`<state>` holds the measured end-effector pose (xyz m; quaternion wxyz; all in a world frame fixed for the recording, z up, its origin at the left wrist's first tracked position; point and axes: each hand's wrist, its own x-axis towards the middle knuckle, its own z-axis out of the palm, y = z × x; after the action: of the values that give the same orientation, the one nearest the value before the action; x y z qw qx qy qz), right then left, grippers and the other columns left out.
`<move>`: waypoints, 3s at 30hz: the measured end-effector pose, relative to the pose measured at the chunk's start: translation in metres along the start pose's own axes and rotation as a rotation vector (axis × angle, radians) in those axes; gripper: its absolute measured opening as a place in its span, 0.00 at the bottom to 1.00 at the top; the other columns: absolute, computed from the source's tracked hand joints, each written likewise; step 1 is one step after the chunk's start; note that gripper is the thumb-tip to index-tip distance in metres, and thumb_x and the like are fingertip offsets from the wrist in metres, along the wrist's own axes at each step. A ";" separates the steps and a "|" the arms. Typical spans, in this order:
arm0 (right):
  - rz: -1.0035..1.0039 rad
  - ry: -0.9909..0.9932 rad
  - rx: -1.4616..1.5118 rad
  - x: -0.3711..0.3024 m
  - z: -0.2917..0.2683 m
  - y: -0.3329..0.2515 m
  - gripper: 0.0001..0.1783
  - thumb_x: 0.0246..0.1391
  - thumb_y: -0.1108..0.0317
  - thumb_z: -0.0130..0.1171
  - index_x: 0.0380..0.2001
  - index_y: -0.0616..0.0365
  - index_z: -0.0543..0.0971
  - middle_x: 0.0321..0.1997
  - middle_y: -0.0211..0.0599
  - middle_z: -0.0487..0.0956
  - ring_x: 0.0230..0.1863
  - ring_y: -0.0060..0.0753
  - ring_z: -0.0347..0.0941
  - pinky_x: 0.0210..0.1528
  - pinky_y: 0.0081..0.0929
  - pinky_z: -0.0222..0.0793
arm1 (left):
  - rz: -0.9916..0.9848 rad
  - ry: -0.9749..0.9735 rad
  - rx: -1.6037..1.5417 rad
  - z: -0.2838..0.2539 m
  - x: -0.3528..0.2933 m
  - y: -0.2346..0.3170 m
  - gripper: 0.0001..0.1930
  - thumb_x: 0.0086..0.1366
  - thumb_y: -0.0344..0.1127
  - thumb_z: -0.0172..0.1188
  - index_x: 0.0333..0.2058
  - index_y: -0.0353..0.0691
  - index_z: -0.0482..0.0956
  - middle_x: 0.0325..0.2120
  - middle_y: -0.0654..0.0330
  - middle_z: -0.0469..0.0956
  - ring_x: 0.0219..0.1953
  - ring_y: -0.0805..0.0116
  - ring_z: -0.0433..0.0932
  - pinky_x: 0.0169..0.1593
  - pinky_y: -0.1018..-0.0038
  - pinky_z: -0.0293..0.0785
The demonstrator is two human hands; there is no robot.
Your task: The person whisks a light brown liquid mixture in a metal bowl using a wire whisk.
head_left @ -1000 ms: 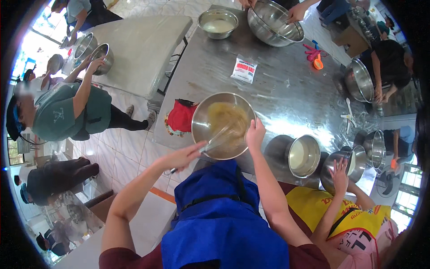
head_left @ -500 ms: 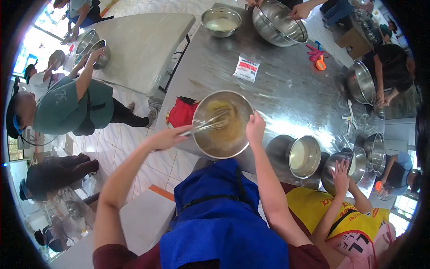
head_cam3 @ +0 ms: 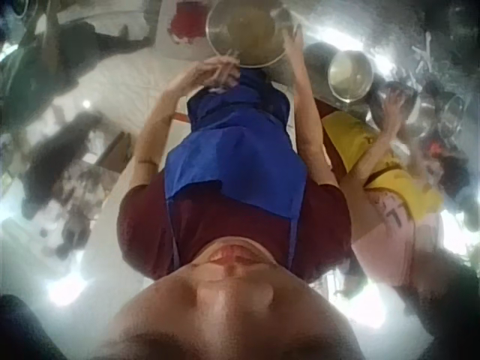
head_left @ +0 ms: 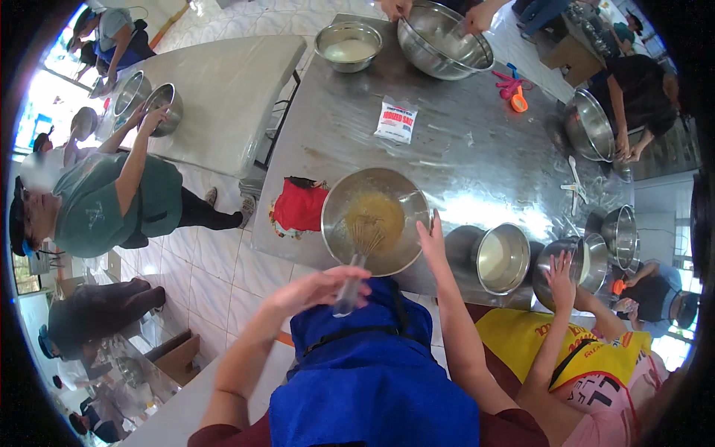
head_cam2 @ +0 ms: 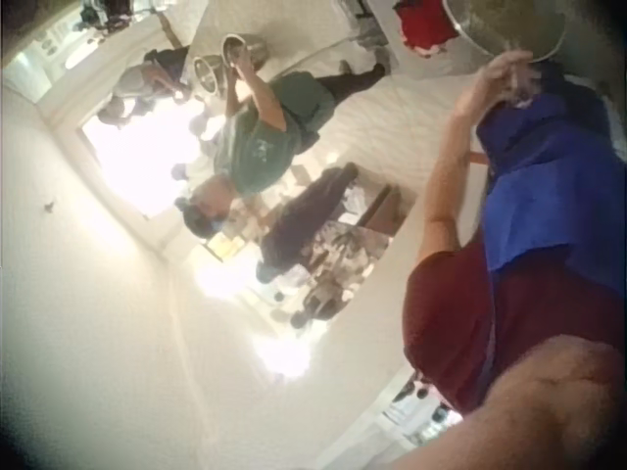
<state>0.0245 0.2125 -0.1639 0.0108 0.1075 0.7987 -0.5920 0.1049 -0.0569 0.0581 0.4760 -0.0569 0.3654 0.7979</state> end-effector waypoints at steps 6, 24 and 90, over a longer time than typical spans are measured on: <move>-0.033 -0.054 -0.165 -0.043 -0.023 -0.084 0.20 0.51 0.69 0.51 0.49 0.59 0.70 0.48 0.47 0.69 0.52 0.44 0.64 0.53 0.34 0.59 | 0.521 0.265 0.005 0.032 0.054 -0.033 0.23 0.51 0.31 0.63 0.47 0.46 0.68 0.42 0.52 0.72 0.45 0.59 0.73 0.47 0.71 0.69; 0.694 -0.579 -0.020 -0.080 -0.026 -0.120 0.18 0.59 0.58 0.46 0.44 0.62 0.68 0.31 0.37 0.77 0.28 0.27 0.74 0.27 0.27 0.72 | 0.634 0.973 1.224 -0.048 0.072 0.005 0.24 0.55 0.28 0.56 0.52 0.39 0.65 0.43 0.48 0.73 0.49 0.52 0.70 0.49 0.64 0.68; 0.274 -0.175 -0.989 -0.120 0.012 -0.132 0.17 0.54 0.58 0.52 0.33 0.63 0.69 0.24 0.55 0.76 0.29 0.60 0.74 0.31 0.51 0.69 | 0.252 0.988 1.126 -0.142 0.107 -0.023 0.39 0.54 0.22 0.49 0.62 0.39 0.40 0.21 0.43 0.74 0.26 0.44 0.75 0.32 0.55 0.69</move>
<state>0.1163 0.1453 -0.0253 0.2043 0.1434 0.9576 -0.1436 0.0288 -0.0640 -0.1041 0.1196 -0.1140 0.8918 0.4211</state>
